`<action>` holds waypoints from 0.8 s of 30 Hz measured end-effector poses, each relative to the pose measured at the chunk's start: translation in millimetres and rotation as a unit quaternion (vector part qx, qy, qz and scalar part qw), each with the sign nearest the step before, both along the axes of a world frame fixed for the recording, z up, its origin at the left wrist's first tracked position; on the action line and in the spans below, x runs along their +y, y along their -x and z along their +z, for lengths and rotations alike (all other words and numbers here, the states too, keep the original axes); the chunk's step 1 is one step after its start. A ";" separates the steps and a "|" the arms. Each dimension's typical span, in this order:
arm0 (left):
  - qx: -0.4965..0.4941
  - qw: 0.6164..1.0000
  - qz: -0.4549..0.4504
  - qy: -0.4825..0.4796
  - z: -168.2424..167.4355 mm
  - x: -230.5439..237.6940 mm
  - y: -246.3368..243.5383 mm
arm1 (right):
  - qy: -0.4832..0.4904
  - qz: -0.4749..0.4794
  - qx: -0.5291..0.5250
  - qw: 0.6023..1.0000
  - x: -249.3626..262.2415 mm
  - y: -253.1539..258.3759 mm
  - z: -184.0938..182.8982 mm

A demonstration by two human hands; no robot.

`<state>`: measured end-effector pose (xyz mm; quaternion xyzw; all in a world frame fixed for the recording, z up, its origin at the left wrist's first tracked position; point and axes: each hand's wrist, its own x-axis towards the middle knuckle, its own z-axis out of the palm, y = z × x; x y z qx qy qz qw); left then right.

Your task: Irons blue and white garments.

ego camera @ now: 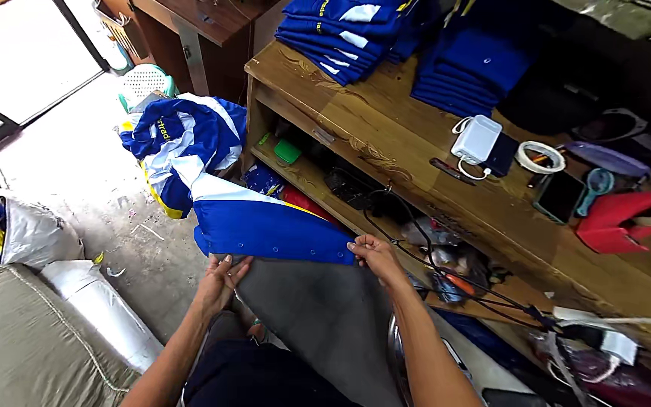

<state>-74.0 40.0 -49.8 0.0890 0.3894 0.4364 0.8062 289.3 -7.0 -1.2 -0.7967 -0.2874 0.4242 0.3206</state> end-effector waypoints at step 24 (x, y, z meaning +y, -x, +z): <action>0.583 0.491 -0.215 -0.610 4.3 58.4 -45.8 | 0.121 0.131 -0.263 0.948 -233.5 -31.5 38.7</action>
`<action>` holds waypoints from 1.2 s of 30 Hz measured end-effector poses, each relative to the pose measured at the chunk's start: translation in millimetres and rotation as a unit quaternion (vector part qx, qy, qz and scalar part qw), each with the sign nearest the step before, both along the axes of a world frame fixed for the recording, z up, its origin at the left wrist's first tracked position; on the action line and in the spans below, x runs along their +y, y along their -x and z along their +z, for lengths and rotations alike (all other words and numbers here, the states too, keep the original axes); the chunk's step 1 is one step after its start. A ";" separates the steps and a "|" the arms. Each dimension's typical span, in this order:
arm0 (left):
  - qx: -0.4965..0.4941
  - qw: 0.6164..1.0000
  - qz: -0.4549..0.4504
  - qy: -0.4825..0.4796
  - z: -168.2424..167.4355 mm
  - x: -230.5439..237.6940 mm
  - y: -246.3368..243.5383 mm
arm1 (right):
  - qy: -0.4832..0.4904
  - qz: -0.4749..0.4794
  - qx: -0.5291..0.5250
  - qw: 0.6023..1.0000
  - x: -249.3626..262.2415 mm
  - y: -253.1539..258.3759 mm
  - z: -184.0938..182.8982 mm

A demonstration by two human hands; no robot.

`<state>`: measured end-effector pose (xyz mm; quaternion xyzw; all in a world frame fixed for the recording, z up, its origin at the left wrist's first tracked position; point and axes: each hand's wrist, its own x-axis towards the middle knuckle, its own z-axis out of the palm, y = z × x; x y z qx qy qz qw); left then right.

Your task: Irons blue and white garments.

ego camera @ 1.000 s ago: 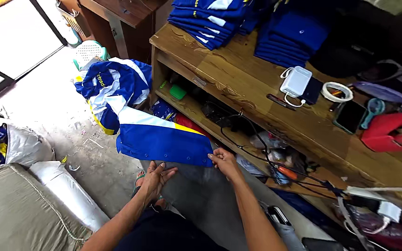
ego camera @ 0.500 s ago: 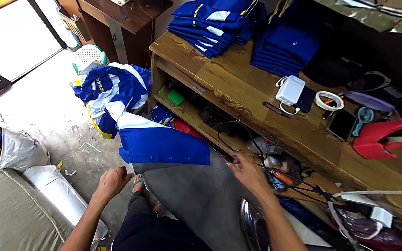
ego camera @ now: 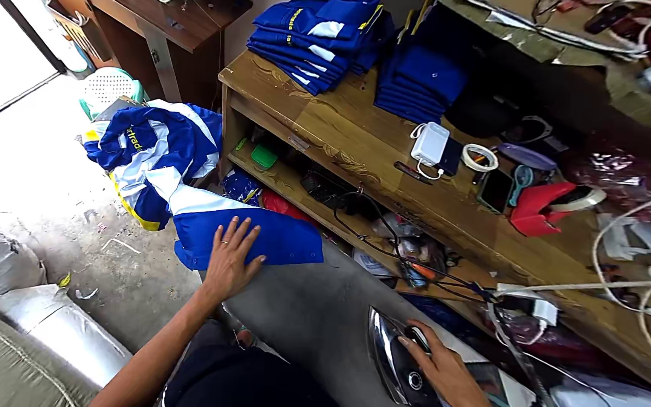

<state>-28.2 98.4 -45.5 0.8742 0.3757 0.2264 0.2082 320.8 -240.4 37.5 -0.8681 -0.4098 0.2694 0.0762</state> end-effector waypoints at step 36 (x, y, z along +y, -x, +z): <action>0.050 0.973 0.222 0.037 -68.0 21.5 158.3 | 0.113 0.431 -0.040 0.894 366.4 288.0 49.4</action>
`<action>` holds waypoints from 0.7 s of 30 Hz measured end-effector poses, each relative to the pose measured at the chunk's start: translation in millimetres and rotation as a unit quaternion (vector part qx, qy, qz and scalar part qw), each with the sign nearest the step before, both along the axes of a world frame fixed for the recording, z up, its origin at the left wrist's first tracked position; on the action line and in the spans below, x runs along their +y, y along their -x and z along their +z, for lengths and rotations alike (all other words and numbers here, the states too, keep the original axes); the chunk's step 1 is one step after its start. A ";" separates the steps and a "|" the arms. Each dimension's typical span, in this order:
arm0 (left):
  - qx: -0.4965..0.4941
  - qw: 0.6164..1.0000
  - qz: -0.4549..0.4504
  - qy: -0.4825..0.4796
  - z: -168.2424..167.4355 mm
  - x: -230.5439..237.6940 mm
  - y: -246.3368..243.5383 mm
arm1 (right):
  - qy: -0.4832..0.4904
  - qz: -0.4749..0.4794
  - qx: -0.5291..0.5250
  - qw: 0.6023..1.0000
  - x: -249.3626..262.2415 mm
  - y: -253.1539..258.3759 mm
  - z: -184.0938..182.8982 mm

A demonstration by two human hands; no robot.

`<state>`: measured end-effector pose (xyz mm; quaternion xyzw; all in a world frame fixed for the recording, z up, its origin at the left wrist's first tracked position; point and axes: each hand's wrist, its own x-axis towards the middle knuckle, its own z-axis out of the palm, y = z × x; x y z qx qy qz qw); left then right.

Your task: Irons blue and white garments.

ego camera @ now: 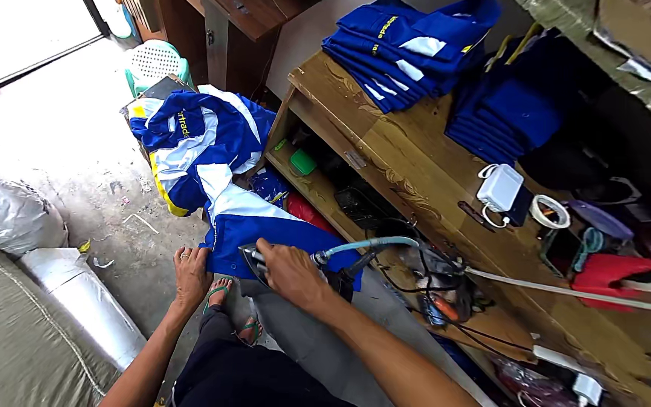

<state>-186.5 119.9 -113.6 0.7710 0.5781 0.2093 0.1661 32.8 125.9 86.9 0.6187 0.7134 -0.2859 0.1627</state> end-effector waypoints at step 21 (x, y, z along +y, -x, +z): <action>-0.036 0.998 -0.034 -0.030 -5.5 -11.8 -26.1 | -0.156 -0.399 -0.037 0.903 -275.8 -225.7 -53.9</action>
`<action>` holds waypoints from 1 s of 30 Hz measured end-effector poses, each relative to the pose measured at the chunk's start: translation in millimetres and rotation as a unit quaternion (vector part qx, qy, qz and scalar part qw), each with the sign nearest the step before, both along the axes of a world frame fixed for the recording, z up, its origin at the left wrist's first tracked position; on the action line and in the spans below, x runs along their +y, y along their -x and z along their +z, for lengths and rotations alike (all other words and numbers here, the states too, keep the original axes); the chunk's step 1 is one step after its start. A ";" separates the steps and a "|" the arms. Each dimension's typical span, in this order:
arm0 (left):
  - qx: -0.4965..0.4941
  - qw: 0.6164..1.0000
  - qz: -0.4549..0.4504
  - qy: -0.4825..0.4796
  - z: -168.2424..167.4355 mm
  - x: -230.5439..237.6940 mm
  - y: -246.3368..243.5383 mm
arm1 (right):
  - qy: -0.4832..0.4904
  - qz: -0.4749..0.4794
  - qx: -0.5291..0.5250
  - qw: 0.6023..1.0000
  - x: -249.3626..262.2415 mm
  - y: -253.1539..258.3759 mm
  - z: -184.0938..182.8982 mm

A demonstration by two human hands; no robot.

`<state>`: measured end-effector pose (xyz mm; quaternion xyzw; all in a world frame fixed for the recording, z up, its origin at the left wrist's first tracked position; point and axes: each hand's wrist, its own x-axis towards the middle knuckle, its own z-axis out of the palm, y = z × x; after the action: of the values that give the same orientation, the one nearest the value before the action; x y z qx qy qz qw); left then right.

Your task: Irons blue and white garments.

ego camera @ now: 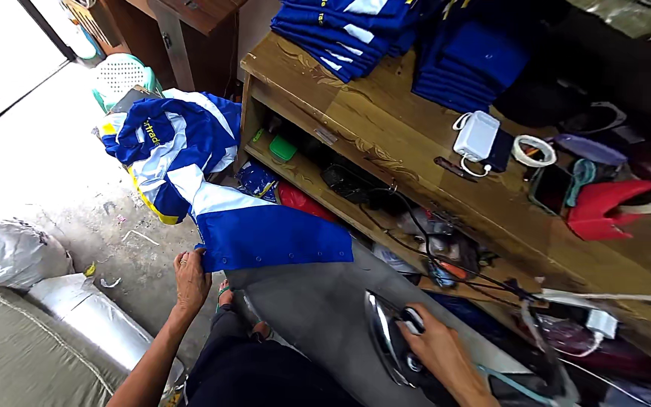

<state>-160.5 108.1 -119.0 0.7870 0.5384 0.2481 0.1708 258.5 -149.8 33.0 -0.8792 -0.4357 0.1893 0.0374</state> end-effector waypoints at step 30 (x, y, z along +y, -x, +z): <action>0.014 0.988 -0.075 -0.131 144.2 54.3 -75.5 | -0.093 0.311 0.167 0.931 219.4 187.3 -32.3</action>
<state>-85.0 162.4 25.1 0.8440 0.4435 0.2917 0.0763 71.2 69.5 0.7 -0.6477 -0.6904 0.2945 0.1304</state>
